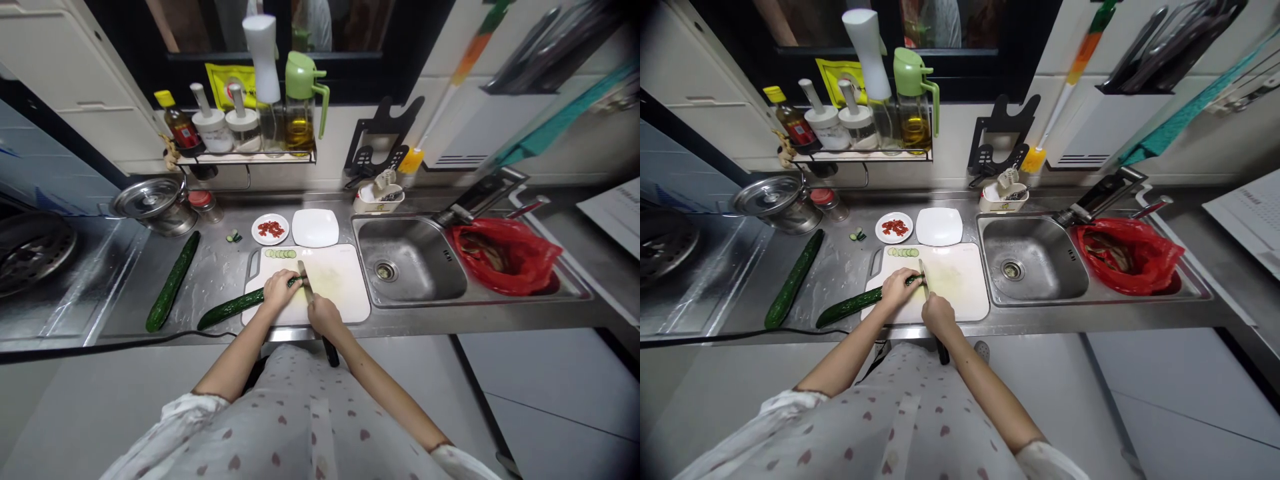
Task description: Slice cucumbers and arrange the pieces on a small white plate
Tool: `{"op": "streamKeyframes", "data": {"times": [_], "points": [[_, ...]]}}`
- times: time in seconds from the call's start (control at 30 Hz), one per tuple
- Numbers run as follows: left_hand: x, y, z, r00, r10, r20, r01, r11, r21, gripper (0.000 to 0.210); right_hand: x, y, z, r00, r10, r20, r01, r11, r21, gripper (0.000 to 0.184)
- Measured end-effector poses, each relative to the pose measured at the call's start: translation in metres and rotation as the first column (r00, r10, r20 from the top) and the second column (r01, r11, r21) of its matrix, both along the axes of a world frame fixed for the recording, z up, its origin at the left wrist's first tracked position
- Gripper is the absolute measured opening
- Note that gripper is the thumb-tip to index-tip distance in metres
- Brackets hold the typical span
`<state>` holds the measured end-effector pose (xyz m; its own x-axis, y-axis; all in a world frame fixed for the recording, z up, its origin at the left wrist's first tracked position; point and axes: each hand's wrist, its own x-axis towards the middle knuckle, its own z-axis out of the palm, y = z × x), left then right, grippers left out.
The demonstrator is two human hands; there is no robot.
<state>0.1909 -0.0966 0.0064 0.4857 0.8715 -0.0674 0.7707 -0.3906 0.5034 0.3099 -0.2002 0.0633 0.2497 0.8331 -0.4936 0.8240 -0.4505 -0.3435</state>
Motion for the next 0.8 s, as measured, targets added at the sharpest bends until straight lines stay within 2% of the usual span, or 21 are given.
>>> {"op": "streamKeyframes", "data": {"times": [0.23, 0.57, 0.8], "points": [[0.001, 0.0, 0.0, 1.0, 0.006, 0.0, -0.006, 1.0, 0.0, 0.028, 0.001, 0.007, -0.002, 1.0, -0.001, 0.003, 0.001, 1.0, 0.004, 0.03], [0.001, 0.0, 0.003, 1.0, 0.01, -0.019, -0.011, 0.999, -0.035, 0.029, 0.001, -0.004, -0.003, 1.0, 0.003, -0.017, -0.003, 1.0, -0.004, 0.031], [0.001, -0.001, 0.003, 1.0, -0.004, -0.02, 0.004, 1.0, -0.02, 0.029, -0.001, 0.007, -0.003, 1.0, -0.006, -0.011, 0.006, 1.0, -0.003, 0.033]]}}
